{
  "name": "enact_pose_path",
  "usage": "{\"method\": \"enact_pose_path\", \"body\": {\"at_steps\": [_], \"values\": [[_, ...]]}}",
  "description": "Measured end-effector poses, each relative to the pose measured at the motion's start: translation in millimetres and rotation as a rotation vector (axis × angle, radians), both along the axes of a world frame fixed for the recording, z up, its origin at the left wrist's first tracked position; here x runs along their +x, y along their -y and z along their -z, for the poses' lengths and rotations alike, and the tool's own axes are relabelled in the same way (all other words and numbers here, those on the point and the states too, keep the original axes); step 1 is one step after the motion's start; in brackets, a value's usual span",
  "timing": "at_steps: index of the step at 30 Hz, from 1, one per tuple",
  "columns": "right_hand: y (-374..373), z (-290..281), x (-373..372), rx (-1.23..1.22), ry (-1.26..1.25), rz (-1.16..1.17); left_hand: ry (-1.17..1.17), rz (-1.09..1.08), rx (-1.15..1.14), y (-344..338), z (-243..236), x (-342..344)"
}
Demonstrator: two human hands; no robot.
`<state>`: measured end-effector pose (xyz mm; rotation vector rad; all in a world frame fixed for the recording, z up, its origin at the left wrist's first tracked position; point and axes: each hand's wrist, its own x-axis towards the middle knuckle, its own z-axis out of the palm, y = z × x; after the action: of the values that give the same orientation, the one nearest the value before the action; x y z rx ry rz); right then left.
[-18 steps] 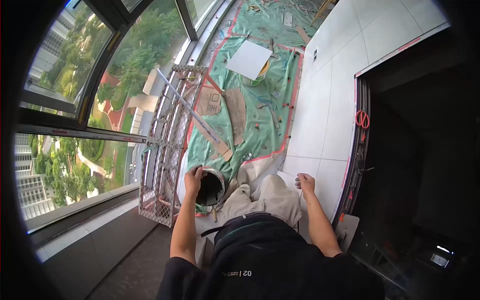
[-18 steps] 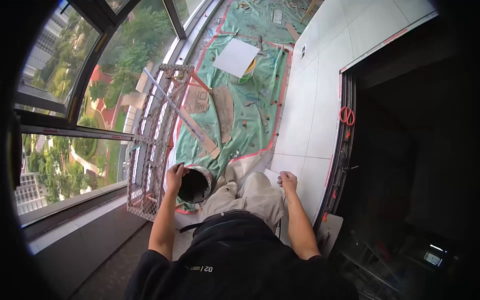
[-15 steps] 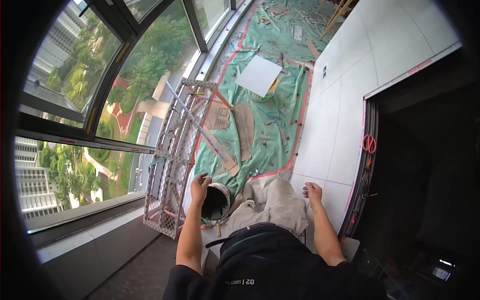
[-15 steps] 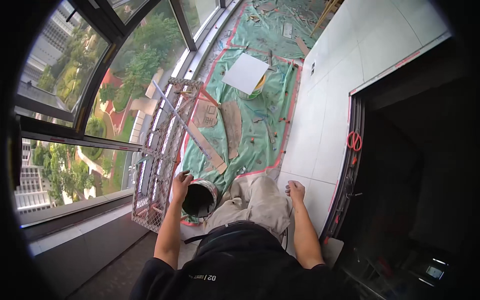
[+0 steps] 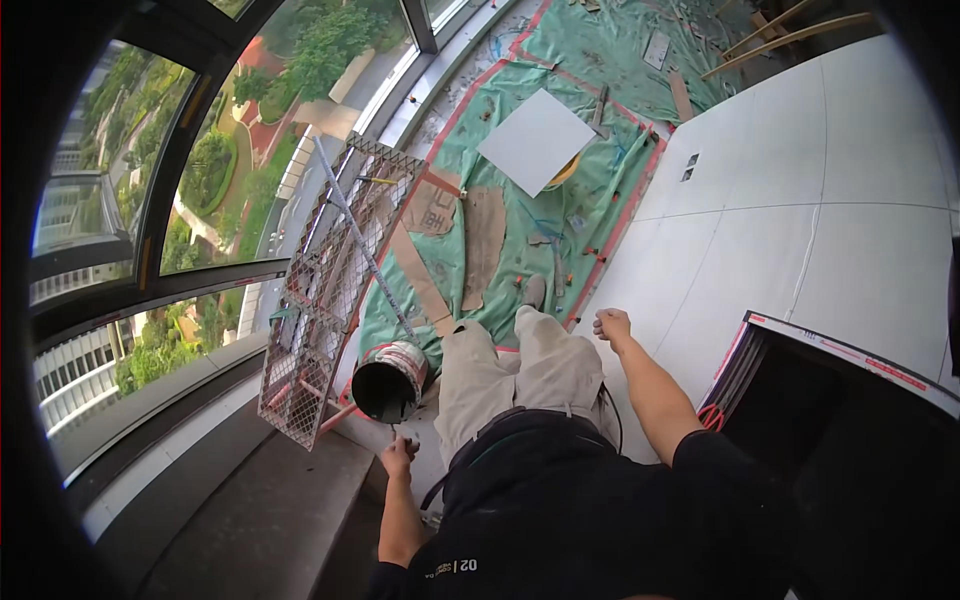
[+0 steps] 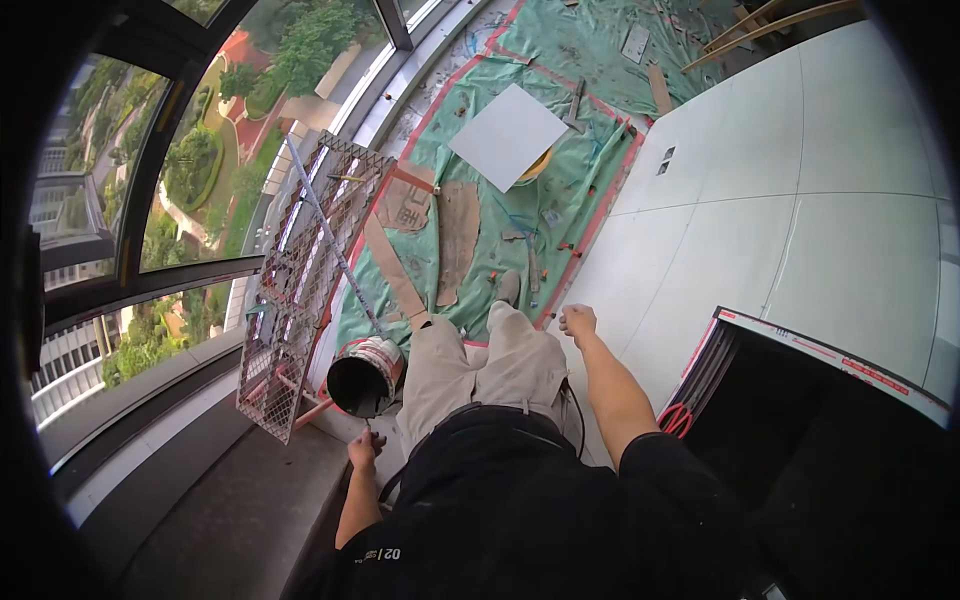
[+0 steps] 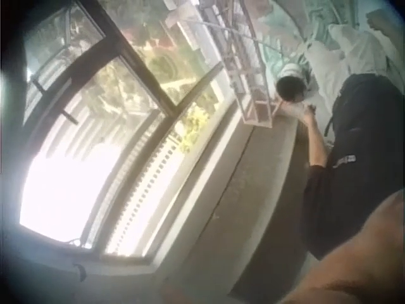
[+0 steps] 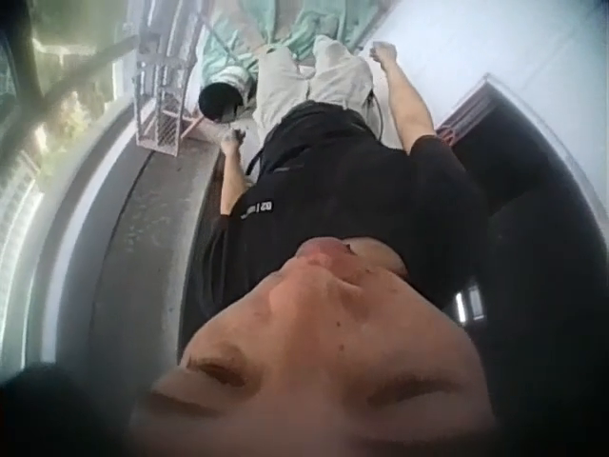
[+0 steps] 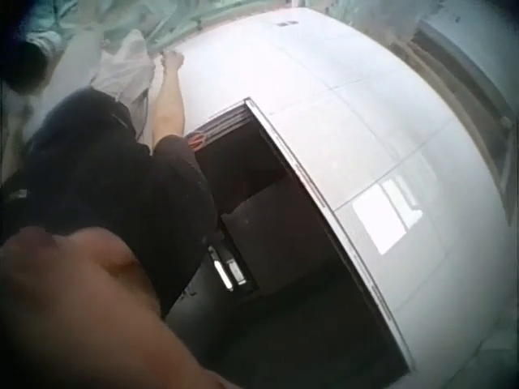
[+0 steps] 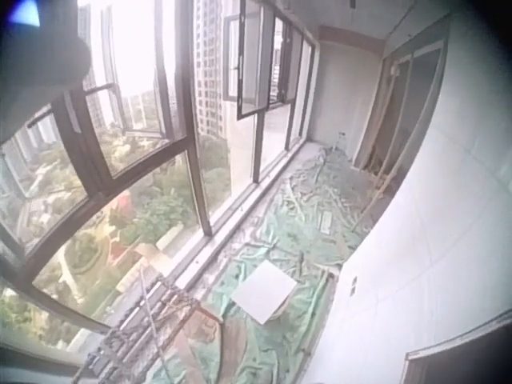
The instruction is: Measuring and marking a ceramic tile to prepare it for cutting and installation on a wall.
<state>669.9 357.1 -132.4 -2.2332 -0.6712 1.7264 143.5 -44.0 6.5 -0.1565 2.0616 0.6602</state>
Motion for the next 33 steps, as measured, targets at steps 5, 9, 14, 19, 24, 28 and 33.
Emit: {"method": "enact_pose_path", "body": {"at_steps": [5,9,14,19,24,28,33], "values": [[-222,-58,3,0.335,0.100,-0.228,0.099,0.162,-0.056,-83,23,98],[-334,-69,-18,0.408,0.130,-0.203,-0.040,0.502,0.082,-173,35,124],[-400,-6,-59,0.184,-0.182,-0.010,0.068,0.682,0.099,-237,29,76],[-399,147,-66,0.025,-0.189,0.124,0.021,-0.204,0.116,-271,8,25],[-420,306,-85,-0.183,-0.069,0.188,-0.075,-0.197,-0.036,-265,-3,50],[-464,378,-122,-0.266,0.044,0.289,0.153,-0.131,-0.197,-277,12,128],[-451,389,-135,-0.149,-0.189,0.537,0.360,0.384,-0.250,-346,11,186]]}}
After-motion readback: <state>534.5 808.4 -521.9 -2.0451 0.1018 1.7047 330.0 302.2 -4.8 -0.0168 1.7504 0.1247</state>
